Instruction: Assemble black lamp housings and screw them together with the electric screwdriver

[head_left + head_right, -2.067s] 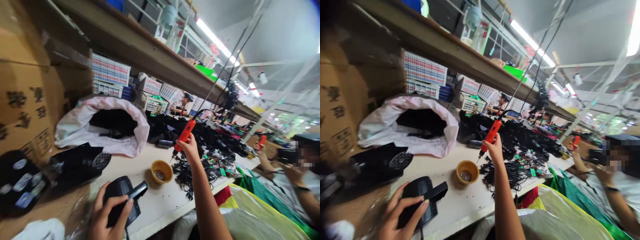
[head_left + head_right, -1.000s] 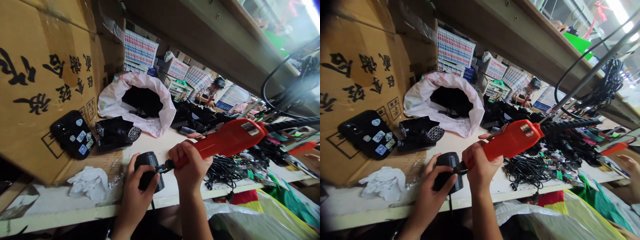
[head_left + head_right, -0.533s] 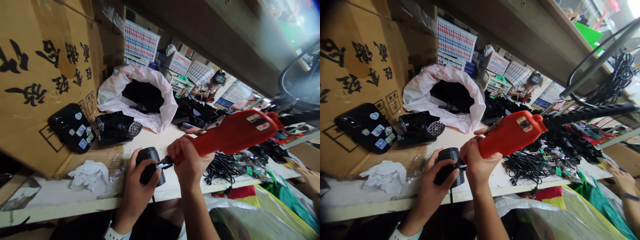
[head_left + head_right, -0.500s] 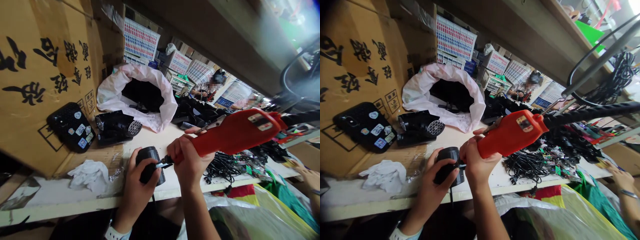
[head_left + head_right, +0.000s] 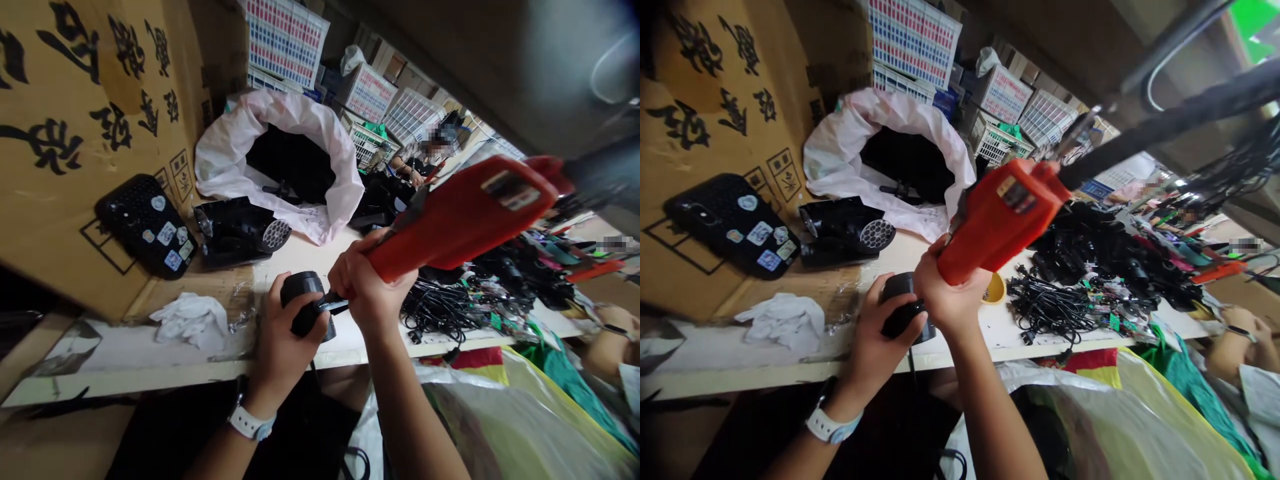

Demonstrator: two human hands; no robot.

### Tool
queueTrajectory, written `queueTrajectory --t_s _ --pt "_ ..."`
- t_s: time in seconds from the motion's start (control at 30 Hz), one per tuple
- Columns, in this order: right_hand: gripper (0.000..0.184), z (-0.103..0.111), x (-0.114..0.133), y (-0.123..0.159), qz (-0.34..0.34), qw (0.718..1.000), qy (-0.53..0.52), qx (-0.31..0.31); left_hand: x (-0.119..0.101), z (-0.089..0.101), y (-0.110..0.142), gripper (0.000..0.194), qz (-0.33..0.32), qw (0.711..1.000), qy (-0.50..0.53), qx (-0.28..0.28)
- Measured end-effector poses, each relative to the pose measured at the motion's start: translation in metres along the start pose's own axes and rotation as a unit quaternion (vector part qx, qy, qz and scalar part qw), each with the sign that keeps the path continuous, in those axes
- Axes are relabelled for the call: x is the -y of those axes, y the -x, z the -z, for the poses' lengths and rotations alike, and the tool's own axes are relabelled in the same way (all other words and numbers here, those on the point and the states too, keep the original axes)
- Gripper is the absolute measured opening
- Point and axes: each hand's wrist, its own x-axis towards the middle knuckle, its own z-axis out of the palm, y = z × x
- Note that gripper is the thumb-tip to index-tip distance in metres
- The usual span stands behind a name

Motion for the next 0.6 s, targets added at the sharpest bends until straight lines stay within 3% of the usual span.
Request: queueTrajectory --t_s 0.2,0.37,0.47,0.6 --pt "0.012 0.004 -0.005 -0.001 -0.035 0.996 0.054 0.055 0.005 -0.002 -0.002 0.023 0.0 1.0 -0.014 0.019" --pt "0.018 0.009 -0.001 -0.001 -0.002 0.997 0.073 0.025 -0.007 0.011 -0.015 0.022 0.005 0.996 -0.03 0.086" --pt "0.024 0.027 0.008 -0.009 0.053 0.993 0.098 -0.047 -0.021 0.018 -0.02 0.019 0.037 0.991 -0.05 0.118" --pt "0.036 0.072 0.029 -0.015 0.07 0.977 0.172 -0.1 -0.022 0.02 -0.02 0.012 0.076 0.991 -0.05 0.1"
